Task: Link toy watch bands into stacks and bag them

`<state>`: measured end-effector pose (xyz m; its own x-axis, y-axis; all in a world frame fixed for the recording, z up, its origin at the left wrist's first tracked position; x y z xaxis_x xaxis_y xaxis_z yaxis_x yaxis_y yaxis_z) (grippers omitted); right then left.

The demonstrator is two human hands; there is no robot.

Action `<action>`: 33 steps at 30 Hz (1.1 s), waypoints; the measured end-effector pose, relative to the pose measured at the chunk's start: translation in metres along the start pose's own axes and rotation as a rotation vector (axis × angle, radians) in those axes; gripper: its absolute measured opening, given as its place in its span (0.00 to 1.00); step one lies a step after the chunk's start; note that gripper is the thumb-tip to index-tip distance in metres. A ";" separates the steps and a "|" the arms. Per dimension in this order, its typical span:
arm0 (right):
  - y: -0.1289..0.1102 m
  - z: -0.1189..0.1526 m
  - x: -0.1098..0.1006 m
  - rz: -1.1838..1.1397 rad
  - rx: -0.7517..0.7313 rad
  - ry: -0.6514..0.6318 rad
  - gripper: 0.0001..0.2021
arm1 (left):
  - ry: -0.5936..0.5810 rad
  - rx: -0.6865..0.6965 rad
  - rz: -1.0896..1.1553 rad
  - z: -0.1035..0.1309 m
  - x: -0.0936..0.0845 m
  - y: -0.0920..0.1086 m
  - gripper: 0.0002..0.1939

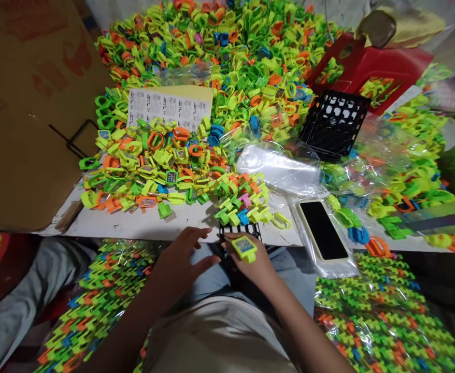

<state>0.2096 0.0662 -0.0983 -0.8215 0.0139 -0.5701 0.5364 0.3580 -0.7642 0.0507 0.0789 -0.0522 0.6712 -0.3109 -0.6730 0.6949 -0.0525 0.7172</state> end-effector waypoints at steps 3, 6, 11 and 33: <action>0.013 -0.009 0.000 -0.031 -0.031 0.046 0.08 | 0.043 0.021 0.104 -0.009 0.000 -0.008 0.16; 0.012 -0.013 0.008 0.016 -0.116 -0.039 0.08 | 0.047 0.094 0.169 -0.008 0.008 -0.001 0.18; 0.009 -0.018 0.024 0.220 -0.070 -0.317 0.11 | 0.081 0.297 0.148 0.000 0.027 0.020 0.20; 0.008 -0.030 0.029 0.376 0.062 -0.387 0.11 | 0.281 -0.063 0.324 -0.028 0.039 -0.008 0.10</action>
Point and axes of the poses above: each hand's wrist, its own z-axis away from the middle knuckle, its own x-axis out of the palm, y = z × x, the point moved 7 cm from there along -z, towards the middle knuckle, and after that the axes turned 13 degrees about -x, right-handed, at the moved point
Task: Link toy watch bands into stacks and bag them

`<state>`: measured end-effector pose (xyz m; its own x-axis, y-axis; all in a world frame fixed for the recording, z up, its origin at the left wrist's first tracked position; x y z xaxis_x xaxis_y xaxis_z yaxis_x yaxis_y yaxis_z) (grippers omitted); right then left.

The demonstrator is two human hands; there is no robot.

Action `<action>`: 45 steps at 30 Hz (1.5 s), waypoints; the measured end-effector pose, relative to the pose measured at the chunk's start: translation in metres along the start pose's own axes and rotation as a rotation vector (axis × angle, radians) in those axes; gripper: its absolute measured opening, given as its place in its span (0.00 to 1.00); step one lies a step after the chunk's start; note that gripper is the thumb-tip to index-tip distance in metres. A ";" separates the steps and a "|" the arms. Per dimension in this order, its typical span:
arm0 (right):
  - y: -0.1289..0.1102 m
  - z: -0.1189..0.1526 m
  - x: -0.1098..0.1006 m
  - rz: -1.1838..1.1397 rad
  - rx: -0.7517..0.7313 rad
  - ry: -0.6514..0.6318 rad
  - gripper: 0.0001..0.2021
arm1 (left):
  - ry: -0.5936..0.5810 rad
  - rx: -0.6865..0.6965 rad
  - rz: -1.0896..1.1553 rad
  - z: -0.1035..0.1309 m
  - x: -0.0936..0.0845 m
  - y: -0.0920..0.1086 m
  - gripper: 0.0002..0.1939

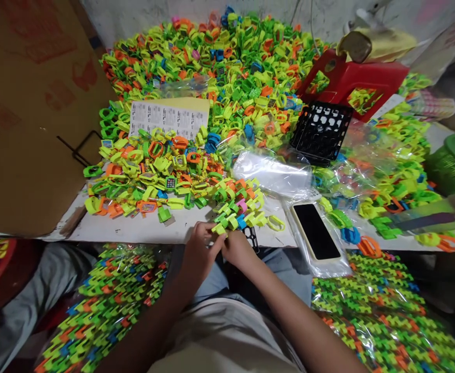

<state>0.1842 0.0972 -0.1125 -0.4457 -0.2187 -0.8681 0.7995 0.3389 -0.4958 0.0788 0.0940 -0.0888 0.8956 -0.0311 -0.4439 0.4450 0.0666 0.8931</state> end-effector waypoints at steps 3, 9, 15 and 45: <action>0.003 0.003 0.000 -0.024 0.021 0.049 0.12 | -0.032 -0.008 0.001 -0.003 0.005 0.001 0.13; 0.004 0.007 -0.003 -0.148 0.019 0.176 0.08 | -0.074 -0.035 0.073 -0.037 -0.029 -0.013 0.13; 0.006 0.035 -0.015 -0.376 -0.064 0.382 0.13 | 0.146 0.190 -0.462 -0.098 -0.050 0.012 0.15; 0.045 0.050 -0.010 -0.739 0.135 0.595 0.09 | 0.034 0.514 -0.355 0.012 -0.013 0.045 0.18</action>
Point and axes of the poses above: each hand's wrist, its own z-axis away from the middle knuckle, its own x-axis out of the palm, y = z × x, the point moved 7 cm from there along -z, towards the middle knuckle, and after that the axes turned 13 degrees about -x, right-handed, at the moved point
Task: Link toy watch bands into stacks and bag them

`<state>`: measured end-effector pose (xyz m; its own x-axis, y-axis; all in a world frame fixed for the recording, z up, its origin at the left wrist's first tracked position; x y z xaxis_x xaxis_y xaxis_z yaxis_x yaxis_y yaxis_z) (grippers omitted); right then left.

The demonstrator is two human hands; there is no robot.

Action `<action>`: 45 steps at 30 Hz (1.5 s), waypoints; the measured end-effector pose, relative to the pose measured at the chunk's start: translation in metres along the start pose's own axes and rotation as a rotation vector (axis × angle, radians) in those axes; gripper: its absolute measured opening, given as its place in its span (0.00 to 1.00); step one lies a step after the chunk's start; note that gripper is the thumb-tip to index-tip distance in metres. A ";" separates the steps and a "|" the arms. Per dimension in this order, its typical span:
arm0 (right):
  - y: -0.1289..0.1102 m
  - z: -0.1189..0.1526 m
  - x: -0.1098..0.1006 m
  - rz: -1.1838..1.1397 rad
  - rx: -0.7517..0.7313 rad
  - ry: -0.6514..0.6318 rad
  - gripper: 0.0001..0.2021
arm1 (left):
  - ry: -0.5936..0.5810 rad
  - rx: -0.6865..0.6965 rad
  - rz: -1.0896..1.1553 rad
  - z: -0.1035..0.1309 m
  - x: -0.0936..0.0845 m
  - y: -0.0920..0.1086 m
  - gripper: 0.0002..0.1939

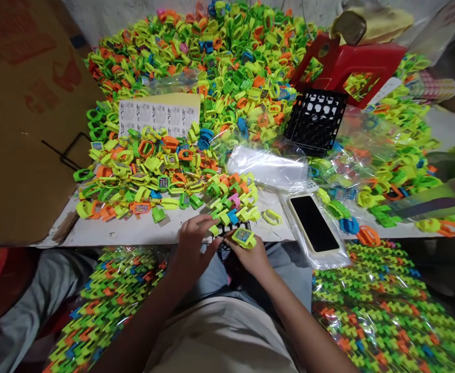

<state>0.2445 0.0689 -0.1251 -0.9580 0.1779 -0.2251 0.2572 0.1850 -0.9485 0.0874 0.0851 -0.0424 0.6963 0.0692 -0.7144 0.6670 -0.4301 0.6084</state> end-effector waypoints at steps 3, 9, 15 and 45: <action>-0.001 0.000 0.003 0.031 -0.036 -0.027 0.09 | -0.029 0.020 0.018 -0.001 0.009 -0.003 0.17; -0.003 -0.002 0.001 0.161 -0.123 -0.053 0.09 | -0.027 0.004 0.029 -0.002 0.007 -0.009 0.17; -0.018 0.000 0.017 0.602 -0.273 -0.245 0.11 | -0.081 0.066 0.036 -0.005 0.006 -0.005 0.19; -0.007 -0.020 0.036 0.763 -0.101 -0.556 0.10 | -0.170 0.010 -0.417 -0.030 0.030 0.012 0.26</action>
Point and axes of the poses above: each hand's wrist, its own z-axis away from the middle knuckle, its own x-axis out of the palm, y = z × x, the point moved 7 cm from there along -z, towards the middle knuckle, and after that the axes turned 13 degrees about -x, right-handed, at the moved point
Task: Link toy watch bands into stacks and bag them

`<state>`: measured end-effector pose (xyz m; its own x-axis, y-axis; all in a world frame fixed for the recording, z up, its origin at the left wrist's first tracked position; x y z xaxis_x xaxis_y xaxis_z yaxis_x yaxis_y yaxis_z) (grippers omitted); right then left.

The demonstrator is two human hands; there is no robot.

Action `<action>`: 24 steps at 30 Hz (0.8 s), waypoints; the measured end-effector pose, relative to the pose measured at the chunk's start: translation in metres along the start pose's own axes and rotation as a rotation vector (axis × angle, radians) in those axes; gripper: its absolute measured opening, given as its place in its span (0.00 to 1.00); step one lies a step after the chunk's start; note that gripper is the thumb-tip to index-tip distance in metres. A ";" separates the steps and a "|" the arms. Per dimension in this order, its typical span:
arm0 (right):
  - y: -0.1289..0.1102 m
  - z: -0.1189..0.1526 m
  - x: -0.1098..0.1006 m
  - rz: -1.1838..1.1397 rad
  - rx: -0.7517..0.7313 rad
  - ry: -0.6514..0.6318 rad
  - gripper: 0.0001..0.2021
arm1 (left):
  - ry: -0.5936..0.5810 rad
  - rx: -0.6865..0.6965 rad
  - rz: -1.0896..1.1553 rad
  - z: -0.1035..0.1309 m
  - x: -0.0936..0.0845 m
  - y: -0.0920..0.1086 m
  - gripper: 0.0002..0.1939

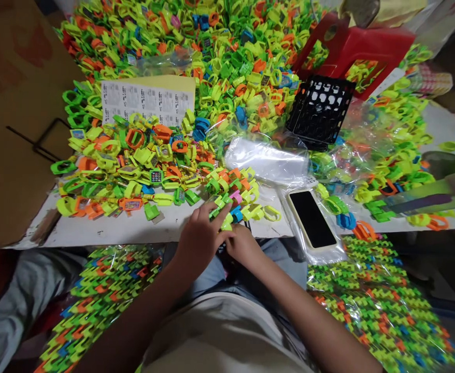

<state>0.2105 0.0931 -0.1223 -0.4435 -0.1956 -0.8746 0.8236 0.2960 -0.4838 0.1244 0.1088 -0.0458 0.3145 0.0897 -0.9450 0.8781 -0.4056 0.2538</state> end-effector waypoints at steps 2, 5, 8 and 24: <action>0.001 0.001 -0.001 -0.054 -0.022 0.072 0.10 | 0.000 -0.010 -0.074 -0.002 -0.003 0.005 0.26; 0.001 0.003 -0.003 -0.107 -0.054 0.150 0.11 | 0.060 -0.014 -0.112 -0.002 -0.007 0.013 0.25; -0.001 0.004 -0.004 -0.108 -0.087 0.180 0.10 | 0.107 -0.025 -0.084 0.002 -0.008 0.017 0.25; -0.003 0.046 -0.023 -0.366 -0.157 0.482 0.12 | -0.127 -0.343 -0.174 -0.105 -0.022 -0.150 0.18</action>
<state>0.2348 0.0535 -0.1000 -0.8270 0.1222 -0.5487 0.5424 0.4303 -0.7216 0.0241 0.2632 -0.0413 0.1218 0.0082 -0.9925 0.9905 -0.0653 0.1210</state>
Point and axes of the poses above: each hand's wrist, its own z-axis away from the middle knuckle, its own x-axis out of the palm, y = z × x, the point moved 7 cm from there along -z, towards the middle knuckle, and after that the axes turned 13 degrees about -x, right-handed, at the moved point
